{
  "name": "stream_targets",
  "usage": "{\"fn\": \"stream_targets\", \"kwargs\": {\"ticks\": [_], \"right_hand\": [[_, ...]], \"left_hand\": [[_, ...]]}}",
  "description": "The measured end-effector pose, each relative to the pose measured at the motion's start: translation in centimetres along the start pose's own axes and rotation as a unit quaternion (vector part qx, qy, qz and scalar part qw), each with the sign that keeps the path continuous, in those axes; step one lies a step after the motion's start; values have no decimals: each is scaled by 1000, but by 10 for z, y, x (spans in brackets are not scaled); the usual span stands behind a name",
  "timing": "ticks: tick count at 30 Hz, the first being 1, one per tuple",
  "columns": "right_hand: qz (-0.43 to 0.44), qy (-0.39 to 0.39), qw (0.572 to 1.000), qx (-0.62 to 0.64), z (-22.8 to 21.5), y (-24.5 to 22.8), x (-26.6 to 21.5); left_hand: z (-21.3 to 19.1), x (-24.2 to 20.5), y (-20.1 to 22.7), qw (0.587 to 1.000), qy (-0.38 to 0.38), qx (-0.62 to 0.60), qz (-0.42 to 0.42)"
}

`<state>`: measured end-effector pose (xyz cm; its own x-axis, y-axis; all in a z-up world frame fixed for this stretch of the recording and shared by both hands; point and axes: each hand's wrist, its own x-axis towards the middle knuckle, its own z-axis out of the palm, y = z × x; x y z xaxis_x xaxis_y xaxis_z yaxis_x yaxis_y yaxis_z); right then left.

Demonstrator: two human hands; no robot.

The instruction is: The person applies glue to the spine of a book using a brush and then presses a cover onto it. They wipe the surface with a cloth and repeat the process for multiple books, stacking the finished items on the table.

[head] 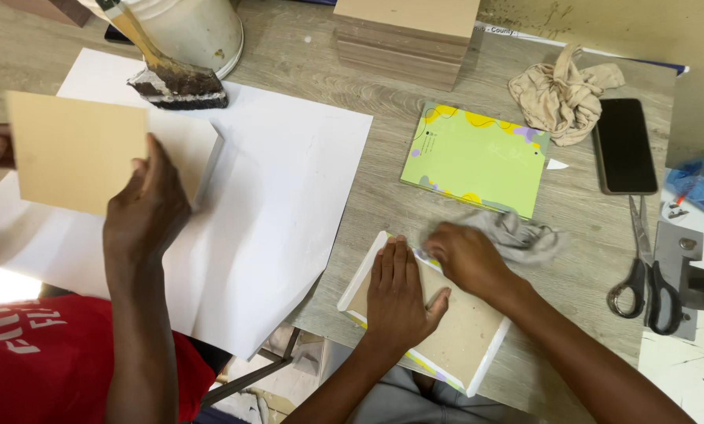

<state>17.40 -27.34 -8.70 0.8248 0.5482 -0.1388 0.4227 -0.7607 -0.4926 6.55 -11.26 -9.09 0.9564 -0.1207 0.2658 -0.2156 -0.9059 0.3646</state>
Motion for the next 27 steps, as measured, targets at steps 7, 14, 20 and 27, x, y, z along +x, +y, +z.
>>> {"fn": "stream_targets", "kwargs": {"ticks": [7,14,20,27], "right_hand": [[-22,-59,998,-2,1,-42,82],[33,-73,997,-9,-30,-32,2],[16,-85,995,-41,-12,-10,3],[-69,-12,997,32,11,-26,48]], "left_hand": [[31,-11,-10,998,59,4,-21],[25,-11,-9,999,47,16,-18],[18,-8,-10,998,55,22,-11],[25,-13,-11,996,86,8,-21]]}}
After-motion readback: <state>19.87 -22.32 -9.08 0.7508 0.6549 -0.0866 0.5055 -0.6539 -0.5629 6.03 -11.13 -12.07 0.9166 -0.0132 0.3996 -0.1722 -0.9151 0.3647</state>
